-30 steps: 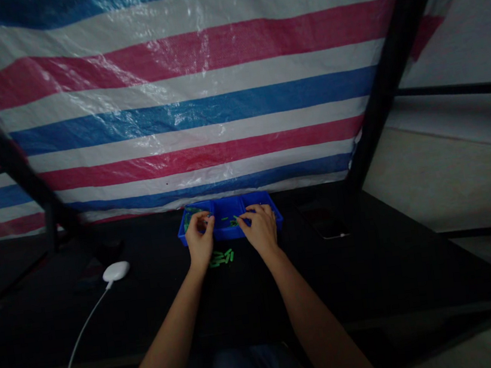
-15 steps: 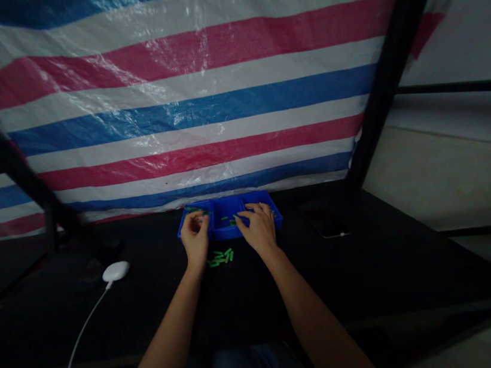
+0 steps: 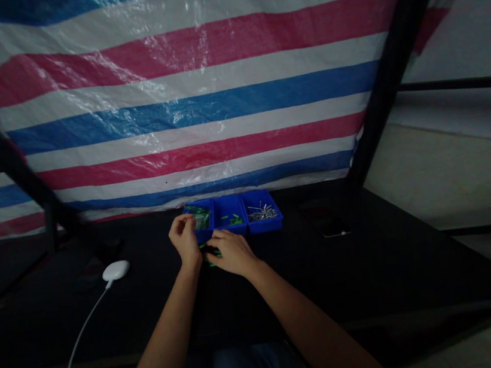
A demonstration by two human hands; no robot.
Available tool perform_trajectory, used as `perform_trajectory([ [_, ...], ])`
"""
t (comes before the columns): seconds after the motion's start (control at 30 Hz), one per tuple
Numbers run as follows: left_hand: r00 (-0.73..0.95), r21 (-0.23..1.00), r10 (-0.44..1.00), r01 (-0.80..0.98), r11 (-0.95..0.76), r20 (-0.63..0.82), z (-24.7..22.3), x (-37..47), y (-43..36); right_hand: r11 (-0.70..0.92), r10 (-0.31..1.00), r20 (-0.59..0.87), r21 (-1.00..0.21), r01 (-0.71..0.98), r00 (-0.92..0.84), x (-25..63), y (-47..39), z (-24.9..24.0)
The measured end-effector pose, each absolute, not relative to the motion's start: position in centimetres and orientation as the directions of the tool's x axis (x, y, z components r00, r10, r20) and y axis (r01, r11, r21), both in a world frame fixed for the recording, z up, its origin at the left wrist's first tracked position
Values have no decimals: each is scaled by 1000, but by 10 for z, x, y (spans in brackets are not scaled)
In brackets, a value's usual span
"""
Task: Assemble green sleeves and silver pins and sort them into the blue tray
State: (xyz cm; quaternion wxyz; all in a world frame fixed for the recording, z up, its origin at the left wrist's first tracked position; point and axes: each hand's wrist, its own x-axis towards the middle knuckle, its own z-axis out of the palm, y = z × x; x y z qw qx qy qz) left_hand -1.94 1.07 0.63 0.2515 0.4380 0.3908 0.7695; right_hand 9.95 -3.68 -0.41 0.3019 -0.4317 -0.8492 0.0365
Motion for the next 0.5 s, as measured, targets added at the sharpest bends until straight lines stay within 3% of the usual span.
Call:
perform_trajectory([
  [0.2, -611, 821, 706, -153, -550, 358, 6, -26, 15, 721, 673, 397, -164, 673, -624, 83, -39, -12],
  [0.5, -668, 815, 640, -87, -573, 379, 0, -31, 23, 693, 701, 372, -150, 705, -609, 85, -38, -12],
])
